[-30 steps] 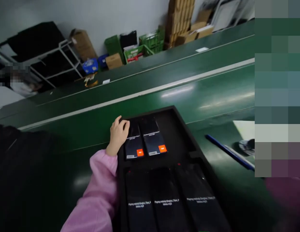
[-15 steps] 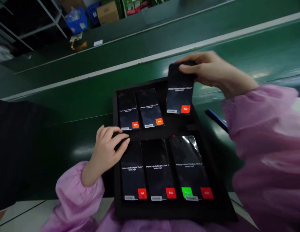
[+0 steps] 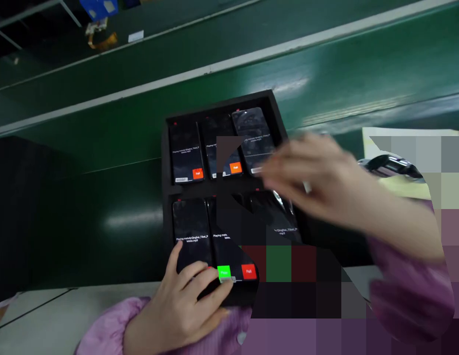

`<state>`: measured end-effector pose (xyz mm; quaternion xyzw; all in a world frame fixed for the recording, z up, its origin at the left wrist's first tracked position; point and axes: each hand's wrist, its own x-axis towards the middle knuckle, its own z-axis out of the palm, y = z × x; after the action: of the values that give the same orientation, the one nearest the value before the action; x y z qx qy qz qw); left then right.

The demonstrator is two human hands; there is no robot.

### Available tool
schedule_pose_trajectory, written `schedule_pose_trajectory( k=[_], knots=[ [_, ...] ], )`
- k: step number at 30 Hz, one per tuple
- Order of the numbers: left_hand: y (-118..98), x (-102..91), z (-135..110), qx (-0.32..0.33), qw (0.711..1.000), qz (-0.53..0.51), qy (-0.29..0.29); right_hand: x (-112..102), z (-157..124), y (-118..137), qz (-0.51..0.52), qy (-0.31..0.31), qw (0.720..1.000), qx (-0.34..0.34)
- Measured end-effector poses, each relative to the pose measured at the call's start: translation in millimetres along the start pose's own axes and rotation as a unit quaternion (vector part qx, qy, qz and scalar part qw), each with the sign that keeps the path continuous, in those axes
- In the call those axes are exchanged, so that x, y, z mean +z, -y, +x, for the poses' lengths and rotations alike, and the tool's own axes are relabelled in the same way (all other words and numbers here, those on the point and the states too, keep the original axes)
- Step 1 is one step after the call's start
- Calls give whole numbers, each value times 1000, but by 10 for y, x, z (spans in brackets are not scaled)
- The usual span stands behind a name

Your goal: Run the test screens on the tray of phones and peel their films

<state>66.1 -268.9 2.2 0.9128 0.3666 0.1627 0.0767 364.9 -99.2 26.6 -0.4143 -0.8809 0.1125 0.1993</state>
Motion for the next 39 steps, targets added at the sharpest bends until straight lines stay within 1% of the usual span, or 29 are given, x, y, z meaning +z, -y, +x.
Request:
schedule_pose_trajectory(
  k=[1, 2, 4, 5, 7, 9, 10, 11, 13, 15, 16, 18, 20, 22, 24, 26, 28, 30, 33, 35, 37, 39],
  knots=[
    [-5, 26, -43, -3, 1000, 5, -5, 9, -302, 166, 50, 7, 995, -80],
    [-10, 51, -86, -7, 1000, 10, -12, 36, -583, 311, 74, 35, 989, -123],
    [-11, 72, -183, -21, 999, 12, -32, 133, -1036, 518, 73, 52, 985, -149],
    [-2, 62, -242, -32, 998, 6, -45, 192, -1200, 575, 55, 49, 986, -149],
    [39, 4, -382, -55, 997, -2, -62, 296, -1398, 603, 22, 33, 990, -132],
    [98, -81, -541, -74, 995, -2, -60, 344, -1435, 536, 20, 10, 993, -116],
    [124, -121, -619, -83, 995, 3, -57, 342, -1393, 472, 30, -6, 994, -108],
    [143, -152, -692, -91, 994, 10, -56, 326, -1309, 391, 40, -24, 994, -97],
    [145, -177, -805, -113, 992, 21, -58, 272, -1013, 183, 30, -67, 996, -53],
    [104, -158, -865, -123, 990, 29, -64, 231, -570, -62, -13, -92, 996, 2],
    [73, -140, -875, -126, 989, 37, -65, 225, -315, -186, -42, -95, 994, 19],
    [17, -111, -874, -140, 986, 63, -58, 241, 200, -415, -76, -76, 992, 64],
    [4, -119, -868, -156, 983, 82, -45, 276, 639, -596, -92, -46, 989, 103],
    [71, -168, -862, -160, 982, 82, -54, 313, 945, -722, -102, -18, 987, 122],
    [238, -231, -815, -156, 981, 73, -89, 353, 1120, -812, -107, -11, 986, 126],
    [498, -275, -667, -166, 978, 56, -117, 396, 1206, -895, -103, -14, 987, 121],
    [831, -283, -386, -194, 973, 32, -120, 420, 1249, -995, -92, -14, 989, 118],
    [1206, -265, 7, -233, 966, 16, -111, 393, 1273, -1115, -74, -17, 991, 114],
    [1767, -224, 681, -253, 962, 17, -101, 252, 1273, -1283, -43, -28, 994, 100],
    [2084, -196, 1097, -268, 958, 25, -97, 155, 1253, -1358, -33, -36, 995, 85],
    [2312, -166, 1432, -288, 952, 34, -96, 119, 1234, -1404, -41, -44, 996, 69],
    [2439, -143, 1657, -302, 948, 34, -95, 155, 1234, -1434, -61, -46, 996, 55]
  ],
)
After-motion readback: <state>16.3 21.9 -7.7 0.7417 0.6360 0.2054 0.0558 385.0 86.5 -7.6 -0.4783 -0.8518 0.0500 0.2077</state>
